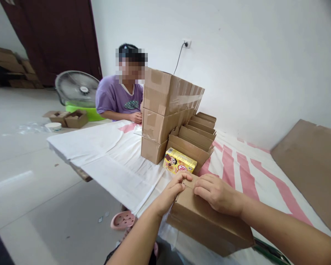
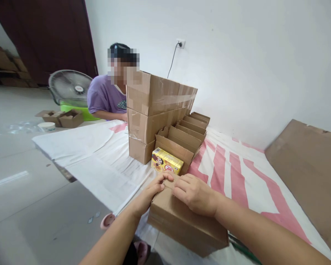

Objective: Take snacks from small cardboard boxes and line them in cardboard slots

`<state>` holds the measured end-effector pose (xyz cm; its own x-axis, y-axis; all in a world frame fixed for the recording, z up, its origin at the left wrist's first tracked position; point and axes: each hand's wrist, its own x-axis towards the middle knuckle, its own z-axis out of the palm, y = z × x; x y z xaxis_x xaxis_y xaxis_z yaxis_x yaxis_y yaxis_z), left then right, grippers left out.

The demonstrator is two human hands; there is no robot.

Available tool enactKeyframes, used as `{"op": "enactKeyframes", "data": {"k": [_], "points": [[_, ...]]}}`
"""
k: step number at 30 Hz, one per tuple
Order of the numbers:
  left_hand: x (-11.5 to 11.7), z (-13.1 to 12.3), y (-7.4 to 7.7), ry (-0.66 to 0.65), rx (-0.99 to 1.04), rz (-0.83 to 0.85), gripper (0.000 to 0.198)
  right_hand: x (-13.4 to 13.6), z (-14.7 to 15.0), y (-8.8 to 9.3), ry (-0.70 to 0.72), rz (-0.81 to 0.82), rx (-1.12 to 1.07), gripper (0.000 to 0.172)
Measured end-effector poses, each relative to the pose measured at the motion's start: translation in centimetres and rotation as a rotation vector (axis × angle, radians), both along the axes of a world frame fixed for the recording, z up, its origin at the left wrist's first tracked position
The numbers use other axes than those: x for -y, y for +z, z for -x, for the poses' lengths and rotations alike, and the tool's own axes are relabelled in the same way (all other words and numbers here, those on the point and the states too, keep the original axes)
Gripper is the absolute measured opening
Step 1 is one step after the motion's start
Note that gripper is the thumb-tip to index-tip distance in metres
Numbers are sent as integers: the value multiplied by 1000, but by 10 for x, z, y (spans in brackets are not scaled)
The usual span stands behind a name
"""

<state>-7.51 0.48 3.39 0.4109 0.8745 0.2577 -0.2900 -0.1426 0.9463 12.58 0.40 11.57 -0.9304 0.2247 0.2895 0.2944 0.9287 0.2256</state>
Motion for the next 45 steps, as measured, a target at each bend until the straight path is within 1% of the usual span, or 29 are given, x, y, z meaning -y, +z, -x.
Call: {"op": "enactKeyframes", "data": {"k": [3,10,16,18,22,25,28,32,34,36,37,39,40,41,42,43,45], "points": [[0,1,0,2,-9,8,32,1,-6,0,-13,37,4,29],[0,0,-3,-18,-17,22,34,7,-15,-2,-59,120,-70,26],[3,0,1,-7,-24,44,33,14,-19,0,-125,194,-221,20],[3,0,1,-5,-29,46,34,18,-23,2,-194,253,-305,18],[0,-2,-2,10,-28,40,34,26,-35,5,-403,430,-461,12],[-1,-4,-4,22,-4,44,34,31,-45,5,-532,592,-552,15],[0,-4,-4,26,2,48,36,37,-52,4,-596,696,-624,21],[0,-1,-1,74,0,13,45,45,-56,6,-617,818,-710,29],[2,1,2,136,-31,-63,44,50,-56,7,-634,891,-732,33],[7,2,6,262,-61,-201,37,54,-55,10,-664,911,-737,37],[12,1,9,361,-78,-287,31,56,-54,11,-680,901,-736,38],[26,-5,15,611,-125,-478,21,61,-53,15,-703,872,-736,39],[36,-10,18,741,-158,-589,19,64,-52,17,-713,863,-730,39],[46,-17,20,839,-194,-711,21,68,-52,18,-726,856,-721,39],[56,-24,22,884,-215,-845,23,72,-52,19,-742,852,-710,38],[66,-31,23,866,-232,-958,25,76,-53,20,-758,854,-700,38],[82,-47,23,746,-260,-1112,27,85,-57,19,-791,889,-687,39]]}}
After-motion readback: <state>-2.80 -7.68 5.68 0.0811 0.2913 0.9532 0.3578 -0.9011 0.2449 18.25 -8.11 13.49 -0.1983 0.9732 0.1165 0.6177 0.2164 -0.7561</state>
